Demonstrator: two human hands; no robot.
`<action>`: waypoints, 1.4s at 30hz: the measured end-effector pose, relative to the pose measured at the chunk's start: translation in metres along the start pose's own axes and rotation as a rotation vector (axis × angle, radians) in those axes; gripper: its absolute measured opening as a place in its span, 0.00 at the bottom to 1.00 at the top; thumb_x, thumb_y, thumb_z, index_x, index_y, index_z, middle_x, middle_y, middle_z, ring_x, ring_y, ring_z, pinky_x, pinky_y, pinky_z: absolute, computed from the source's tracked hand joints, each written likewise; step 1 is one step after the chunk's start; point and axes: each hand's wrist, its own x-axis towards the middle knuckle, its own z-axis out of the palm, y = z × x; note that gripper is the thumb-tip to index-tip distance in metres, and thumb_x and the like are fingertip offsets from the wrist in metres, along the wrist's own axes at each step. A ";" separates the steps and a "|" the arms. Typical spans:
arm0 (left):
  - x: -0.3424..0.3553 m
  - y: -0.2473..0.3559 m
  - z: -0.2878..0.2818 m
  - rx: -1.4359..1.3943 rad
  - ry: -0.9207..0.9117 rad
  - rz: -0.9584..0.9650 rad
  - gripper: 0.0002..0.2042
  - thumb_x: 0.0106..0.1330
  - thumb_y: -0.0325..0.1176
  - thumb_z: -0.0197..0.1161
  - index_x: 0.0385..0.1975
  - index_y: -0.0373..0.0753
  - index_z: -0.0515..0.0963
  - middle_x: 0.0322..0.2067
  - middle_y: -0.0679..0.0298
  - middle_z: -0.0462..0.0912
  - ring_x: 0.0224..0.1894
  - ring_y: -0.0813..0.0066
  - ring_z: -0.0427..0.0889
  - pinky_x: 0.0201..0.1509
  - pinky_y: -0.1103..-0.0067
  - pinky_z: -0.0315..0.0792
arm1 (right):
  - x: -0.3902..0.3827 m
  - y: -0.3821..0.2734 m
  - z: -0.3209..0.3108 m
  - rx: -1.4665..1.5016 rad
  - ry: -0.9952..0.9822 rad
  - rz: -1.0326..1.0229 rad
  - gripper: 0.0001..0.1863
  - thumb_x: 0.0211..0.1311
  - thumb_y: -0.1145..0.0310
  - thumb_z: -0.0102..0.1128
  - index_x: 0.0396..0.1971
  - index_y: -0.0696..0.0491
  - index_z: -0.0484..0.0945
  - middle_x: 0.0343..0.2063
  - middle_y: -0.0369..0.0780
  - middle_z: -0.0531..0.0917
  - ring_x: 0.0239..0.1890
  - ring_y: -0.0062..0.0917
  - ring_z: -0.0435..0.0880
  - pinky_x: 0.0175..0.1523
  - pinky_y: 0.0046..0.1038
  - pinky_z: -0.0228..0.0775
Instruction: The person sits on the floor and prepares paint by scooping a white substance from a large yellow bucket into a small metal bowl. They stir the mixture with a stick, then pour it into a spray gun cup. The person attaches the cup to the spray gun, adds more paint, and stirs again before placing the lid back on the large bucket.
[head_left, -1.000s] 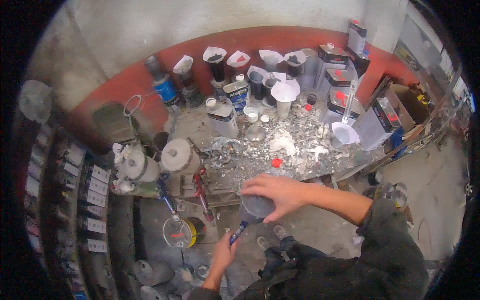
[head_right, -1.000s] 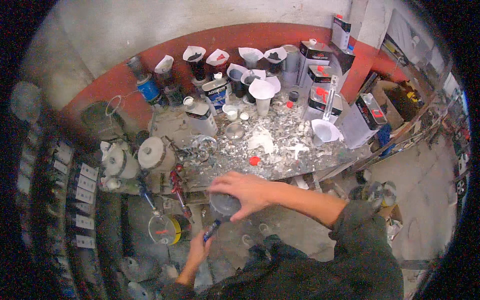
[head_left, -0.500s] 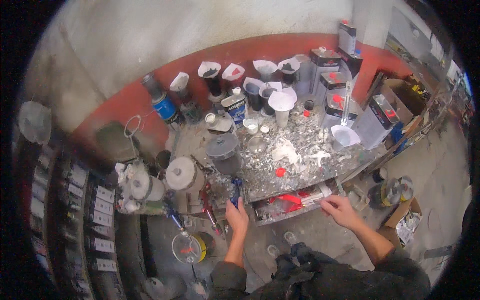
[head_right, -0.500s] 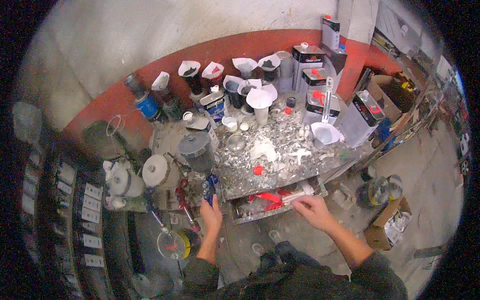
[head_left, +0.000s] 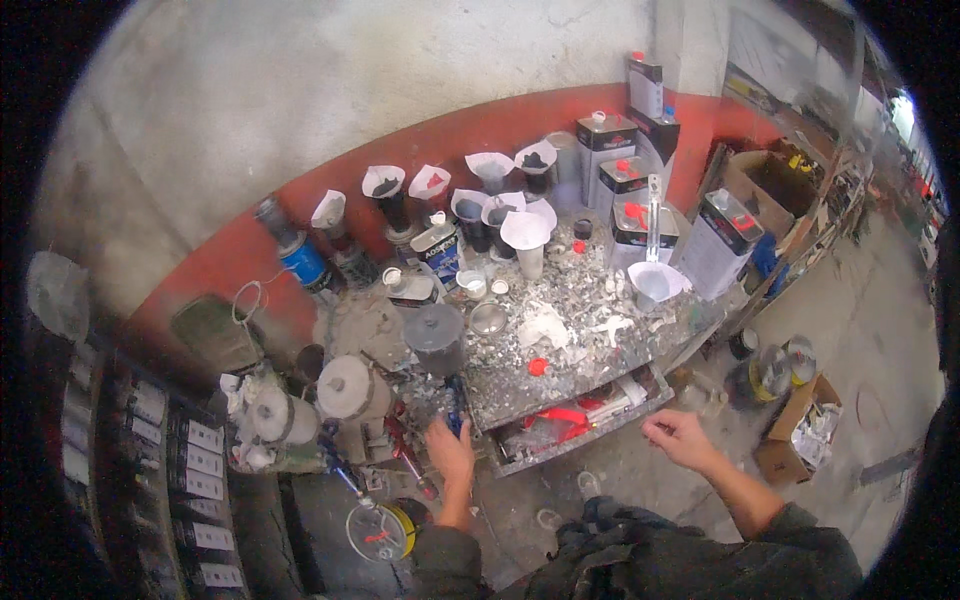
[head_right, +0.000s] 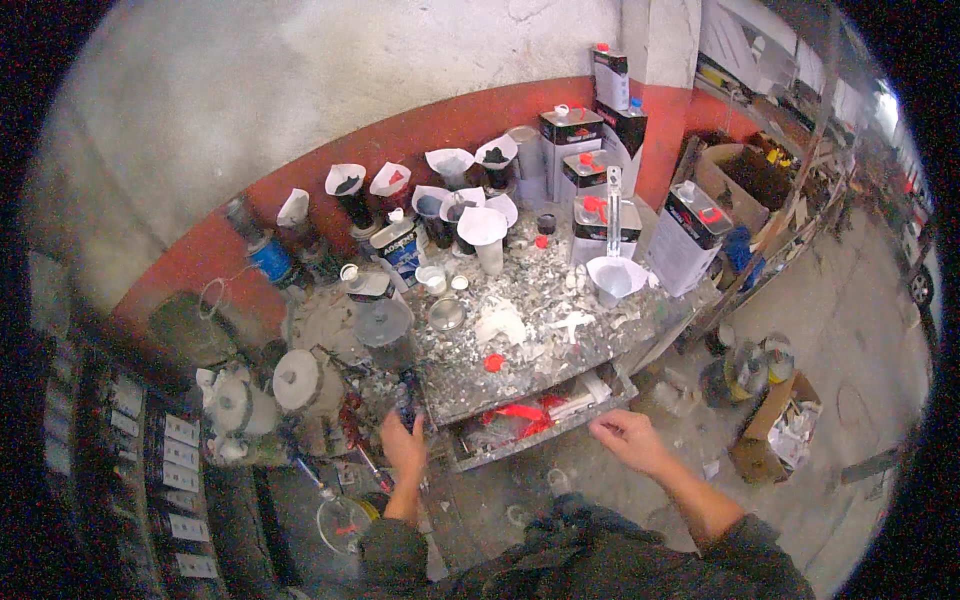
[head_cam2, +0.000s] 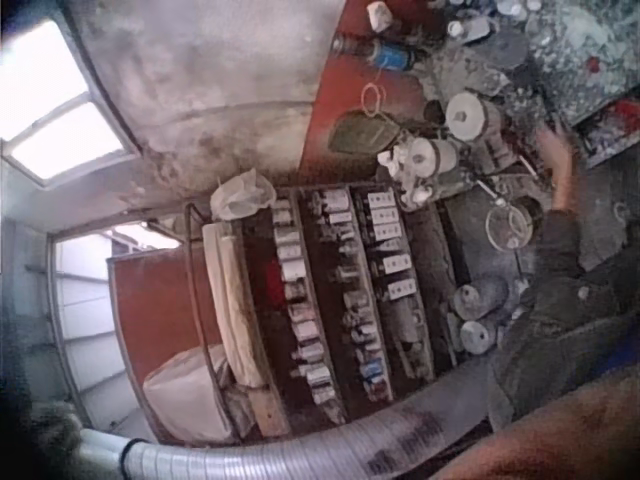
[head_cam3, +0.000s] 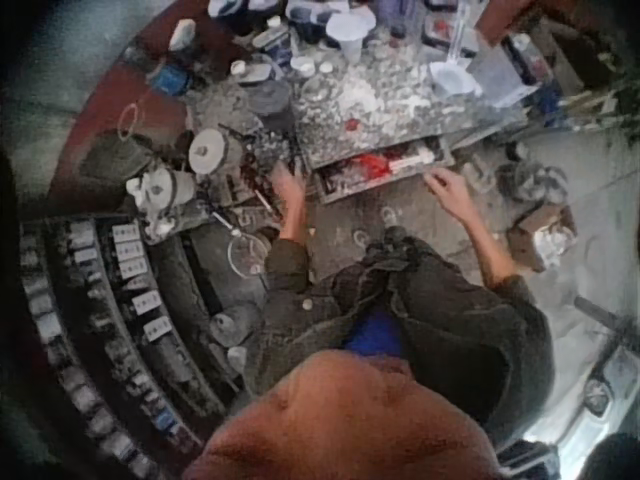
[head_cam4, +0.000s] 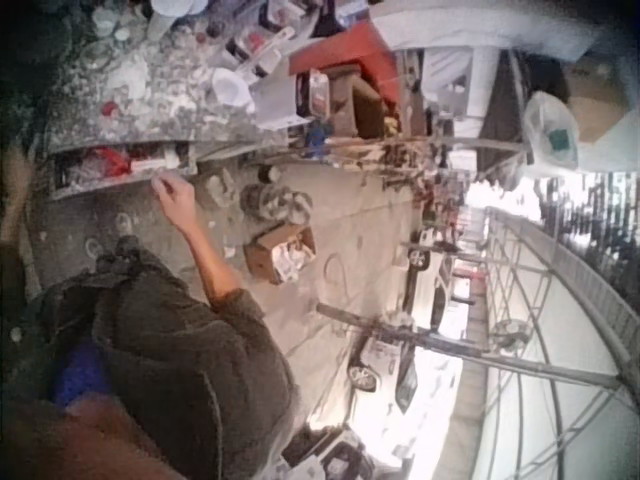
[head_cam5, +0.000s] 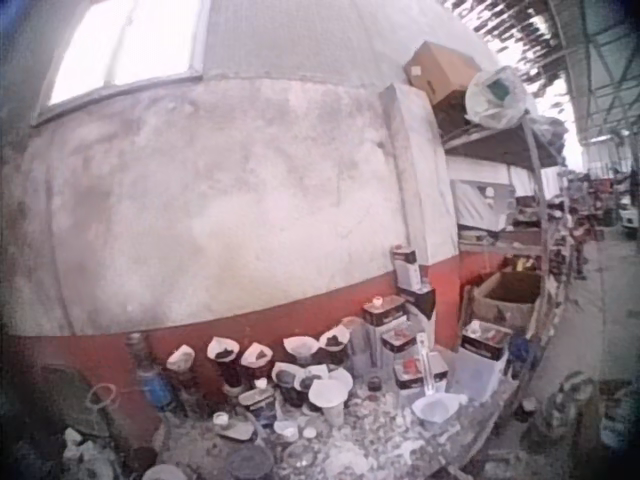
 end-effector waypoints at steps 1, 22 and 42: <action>-0.001 0.001 -0.015 0.007 0.056 0.079 0.22 0.64 0.45 0.62 0.46 0.32 0.69 0.44 0.46 0.73 0.45 0.44 0.74 0.47 0.59 0.69 | 0.002 0.002 0.000 -0.036 -0.012 -0.021 0.12 0.64 0.63 0.61 0.37 0.58 0.82 0.27 0.39 0.83 0.28 0.19 0.81 0.35 0.24 0.74; -0.131 -0.030 -0.155 -0.384 -1.230 -0.480 0.13 0.60 0.34 0.64 0.41 0.34 0.76 0.34 0.52 0.81 0.36 0.59 0.80 0.41 0.68 0.74 | 0.040 0.048 0.046 -0.175 -0.217 -0.147 0.15 0.61 0.59 0.62 0.40 0.54 0.83 0.30 0.42 0.86 0.33 0.27 0.85 0.40 0.30 0.76; -0.161 0.114 -0.203 -0.138 -1.507 -0.851 0.06 0.63 0.27 0.61 0.37 0.32 0.78 0.31 0.60 0.82 0.32 0.73 0.79 0.37 0.76 0.74 | 0.145 0.142 -0.044 0.432 -0.157 0.022 0.14 0.63 0.65 0.62 0.43 0.57 0.81 0.34 0.37 0.85 0.37 0.19 0.82 0.44 0.25 0.74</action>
